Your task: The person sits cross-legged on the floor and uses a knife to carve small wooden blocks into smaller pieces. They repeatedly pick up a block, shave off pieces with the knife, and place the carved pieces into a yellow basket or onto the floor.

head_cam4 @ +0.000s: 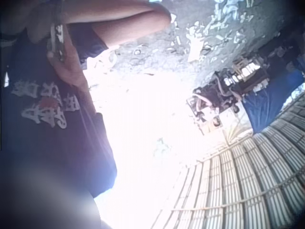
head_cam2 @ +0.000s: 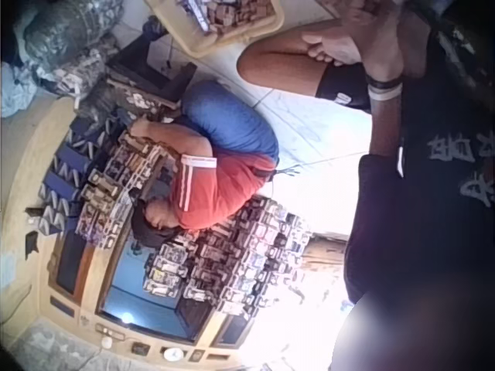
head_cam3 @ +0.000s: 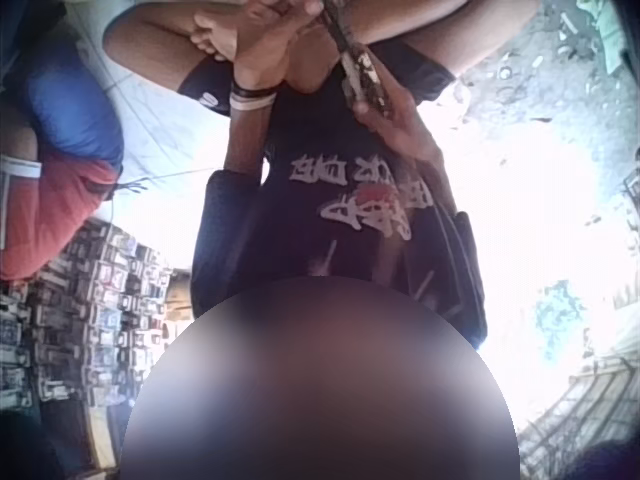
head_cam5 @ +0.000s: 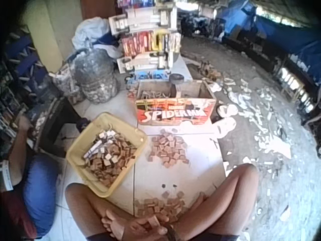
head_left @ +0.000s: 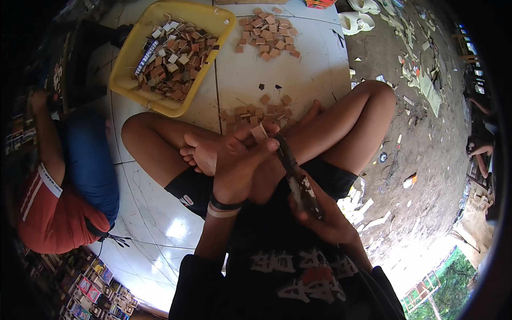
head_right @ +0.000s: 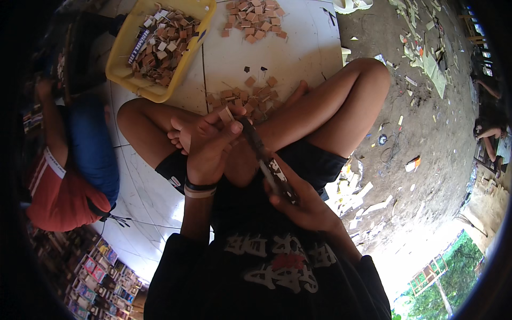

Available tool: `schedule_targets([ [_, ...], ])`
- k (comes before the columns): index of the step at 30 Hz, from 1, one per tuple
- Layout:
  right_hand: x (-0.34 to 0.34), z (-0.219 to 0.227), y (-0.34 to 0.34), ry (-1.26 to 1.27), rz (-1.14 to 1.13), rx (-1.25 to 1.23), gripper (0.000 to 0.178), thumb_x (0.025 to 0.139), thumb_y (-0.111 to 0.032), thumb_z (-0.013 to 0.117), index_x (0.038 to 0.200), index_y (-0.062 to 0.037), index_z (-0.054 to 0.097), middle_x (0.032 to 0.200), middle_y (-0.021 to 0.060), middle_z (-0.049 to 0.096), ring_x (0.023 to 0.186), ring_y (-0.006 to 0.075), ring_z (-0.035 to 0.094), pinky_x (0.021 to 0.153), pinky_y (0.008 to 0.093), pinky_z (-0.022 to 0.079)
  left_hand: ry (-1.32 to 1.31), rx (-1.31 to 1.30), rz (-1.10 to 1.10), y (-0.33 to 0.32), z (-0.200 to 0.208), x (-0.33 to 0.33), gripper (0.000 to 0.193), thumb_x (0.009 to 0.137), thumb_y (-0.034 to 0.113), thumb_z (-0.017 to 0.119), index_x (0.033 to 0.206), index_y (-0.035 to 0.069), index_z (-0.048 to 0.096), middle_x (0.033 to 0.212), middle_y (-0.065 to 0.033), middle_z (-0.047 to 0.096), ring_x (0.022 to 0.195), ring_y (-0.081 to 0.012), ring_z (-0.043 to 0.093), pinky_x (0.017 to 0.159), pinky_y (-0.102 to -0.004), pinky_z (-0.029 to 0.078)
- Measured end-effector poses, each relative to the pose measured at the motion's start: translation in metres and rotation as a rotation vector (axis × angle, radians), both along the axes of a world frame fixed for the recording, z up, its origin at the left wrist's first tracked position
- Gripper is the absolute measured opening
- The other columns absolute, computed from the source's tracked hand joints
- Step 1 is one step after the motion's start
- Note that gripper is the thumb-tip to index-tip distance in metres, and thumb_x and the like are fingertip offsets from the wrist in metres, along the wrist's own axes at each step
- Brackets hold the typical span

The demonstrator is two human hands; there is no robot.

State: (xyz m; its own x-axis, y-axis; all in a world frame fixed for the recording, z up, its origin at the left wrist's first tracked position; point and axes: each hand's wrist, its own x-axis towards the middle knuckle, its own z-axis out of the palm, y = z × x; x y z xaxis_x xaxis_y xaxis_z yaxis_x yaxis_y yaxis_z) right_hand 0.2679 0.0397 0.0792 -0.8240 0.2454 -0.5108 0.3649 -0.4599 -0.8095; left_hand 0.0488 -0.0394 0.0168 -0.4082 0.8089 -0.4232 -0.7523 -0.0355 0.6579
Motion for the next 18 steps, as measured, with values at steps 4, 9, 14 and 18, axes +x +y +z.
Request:
schedule_targets([
  [4, 0.000, 0.000, -0.006, 0.199, -0.117, -0.597, 0.079, 0.107, -0.008, 0.060, 0.171, -0.0101, 0.013, 0.119, 0.0068, 0.057, 0.098, 0.0154, 0.057, 0.085, 0.0339, 0.052, -0.056, 0.005, -0.012, -0.002, 0.005, -0.003, 0.035, 0.094, 0.002, 0.081, 0.126, -0.005, 0.070, 0.102, -0.0074, 0.076, 0.092, -0.0141, 0.073, 0.088, -0.0282, 0.058],
  [9, -0.002, 0.002, -0.009, 0.137, -0.115, -0.527, 0.078, 0.107, -0.013, 0.061, 0.169, -0.0106, 0.014, 0.120, 0.0080, 0.056, 0.098, 0.0158, 0.057, 0.084, 0.0337, 0.052, -0.004, -0.040, -0.036, 0.001, 0.012, -0.009, 0.042, 0.097, 0.009, 0.080, 0.133, -0.005, 0.065, 0.106, -0.0074, 0.075, 0.095, -0.0155, 0.073, 0.091, -0.0298, 0.059],
  [14, -0.002, 0.007, -0.009, 0.107, -0.120, -0.485, 0.079, 0.108, -0.018, 0.062, 0.170, -0.0094, 0.013, 0.126, 0.0115, 0.058, 0.107, 0.0194, 0.061, 0.090, 0.0373, 0.054, 0.120, -0.081, -0.028, 0.000, 0.016, -0.011, 0.030, 0.109, 0.025, 0.066, 0.124, 0.000, 0.065, 0.108, -0.0058, 0.073, 0.101, -0.0171, 0.072, 0.097, -0.0363, 0.059],
  [18, -0.001, 0.009, -0.003, 0.005, -0.089, -0.394, 0.078, 0.108, -0.019, 0.061, 0.170, -0.0075, 0.014, 0.143, 0.0179, 0.057, 0.129, 0.0257, 0.061, 0.104, 0.0405, 0.053, 0.169, -0.122, -0.035, 0.002, 0.013, -0.023, 0.028, 0.107, 0.025, 0.068, 0.119, 0.000, 0.067, 0.108, -0.0075, 0.074, 0.101, -0.0165, 0.072, 0.097, -0.0351, 0.059],
])
